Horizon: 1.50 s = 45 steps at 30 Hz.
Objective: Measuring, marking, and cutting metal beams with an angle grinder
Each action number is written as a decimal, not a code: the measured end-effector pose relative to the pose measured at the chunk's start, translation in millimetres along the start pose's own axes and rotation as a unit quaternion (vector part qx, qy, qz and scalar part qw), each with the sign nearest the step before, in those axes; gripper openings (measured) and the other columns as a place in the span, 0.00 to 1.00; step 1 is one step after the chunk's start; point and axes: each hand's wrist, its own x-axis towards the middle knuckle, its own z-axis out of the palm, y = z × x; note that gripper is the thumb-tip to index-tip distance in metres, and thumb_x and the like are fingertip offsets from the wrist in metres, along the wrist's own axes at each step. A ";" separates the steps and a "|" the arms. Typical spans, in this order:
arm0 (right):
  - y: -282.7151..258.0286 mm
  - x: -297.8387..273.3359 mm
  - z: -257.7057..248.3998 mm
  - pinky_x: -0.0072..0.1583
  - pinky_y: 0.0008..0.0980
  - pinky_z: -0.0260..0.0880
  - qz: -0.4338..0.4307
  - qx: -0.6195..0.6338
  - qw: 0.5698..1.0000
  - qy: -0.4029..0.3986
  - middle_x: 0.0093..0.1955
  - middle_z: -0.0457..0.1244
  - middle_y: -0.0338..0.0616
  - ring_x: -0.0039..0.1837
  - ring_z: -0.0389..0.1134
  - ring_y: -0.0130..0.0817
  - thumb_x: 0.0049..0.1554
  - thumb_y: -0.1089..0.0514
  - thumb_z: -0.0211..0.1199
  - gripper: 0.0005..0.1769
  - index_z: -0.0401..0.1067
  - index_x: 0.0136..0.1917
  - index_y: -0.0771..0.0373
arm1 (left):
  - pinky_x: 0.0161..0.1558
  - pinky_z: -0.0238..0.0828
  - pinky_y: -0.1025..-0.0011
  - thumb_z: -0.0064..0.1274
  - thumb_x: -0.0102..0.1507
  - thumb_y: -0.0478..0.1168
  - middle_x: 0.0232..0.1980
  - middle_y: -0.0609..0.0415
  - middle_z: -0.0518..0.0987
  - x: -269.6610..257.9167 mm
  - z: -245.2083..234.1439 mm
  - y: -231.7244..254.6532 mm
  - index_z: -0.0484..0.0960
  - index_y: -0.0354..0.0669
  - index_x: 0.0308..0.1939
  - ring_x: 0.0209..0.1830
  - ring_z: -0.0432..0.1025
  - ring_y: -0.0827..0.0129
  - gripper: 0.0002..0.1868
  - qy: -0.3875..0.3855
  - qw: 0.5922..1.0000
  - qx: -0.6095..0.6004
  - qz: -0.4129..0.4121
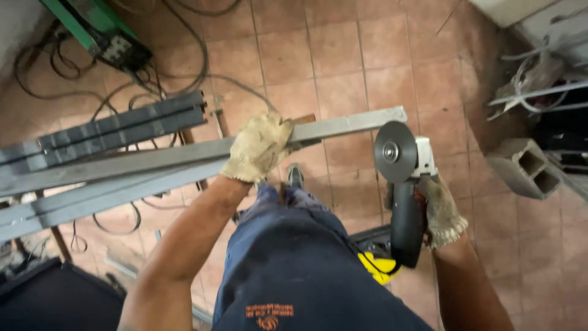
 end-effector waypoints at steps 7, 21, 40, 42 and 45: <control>10.1 11.8 -8.9 0.35 0.47 0.73 0.050 -0.042 0.995 0.072 0.38 0.65 0.65 0.34 0.68 0.56 0.54 0.58 0.54 0.22 0.67 0.59 0.71 | 0.35 0.75 0.58 0.68 0.50 0.66 0.35 0.55 0.77 -3.6 -2.8 5.1 0.85 0.56 0.41 0.37 0.77 0.59 0.26 0.005 1.000 -0.001 -0.004; -2.9 6.8 31.9 0.41 0.45 0.76 0.126 -0.062 0.982 0.124 0.40 0.65 0.56 0.39 0.69 0.48 0.52 0.54 0.64 0.19 0.71 0.57 0.61 | 0.38 0.73 0.56 0.69 0.50 0.65 0.35 0.55 0.78 -3.1 1.4 19.8 0.85 0.56 0.41 0.38 0.76 0.59 0.26 0.003 1.000 -0.022 0.011; 3.9 26.4 2.7 0.38 0.42 0.71 0.160 0.069 0.984 -0.026 0.35 0.63 0.48 0.34 0.66 0.42 0.60 0.52 0.65 0.11 0.69 0.51 0.59 | 0.42 0.70 0.54 0.69 0.49 0.64 0.34 0.54 0.78 -8.1 6.2 26.0 0.85 0.55 0.40 0.40 0.74 0.59 0.25 0.000 0.999 -0.038 -0.010; -4.2 21.7 17.6 0.37 0.44 0.70 0.158 0.006 0.987 0.016 0.36 0.63 0.53 0.34 0.66 0.45 0.59 0.53 0.59 0.12 0.68 0.53 0.62 | 0.43 0.70 0.54 0.69 0.49 0.64 0.34 0.54 0.78 -8.0 2.8 26.7 0.85 0.55 0.40 0.40 0.74 0.59 0.25 0.004 0.999 -0.035 -0.012; -6.6 23.7 26.0 0.35 0.45 0.67 0.166 -0.034 0.982 0.079 0.36 0.62 0.56 0.33 0.63 0.47 0.57 0.59 0.52 0.11 0.65 0.54 0.63 | 0.43 0.69 0.54 0.69 0.49 0.64 0.34 0.54 0.78 -7.7 1.6 26.6 0.85 0.55 0.39 0.40 0.74 0.59 0.25 0.012 0.999 -0.035 0.003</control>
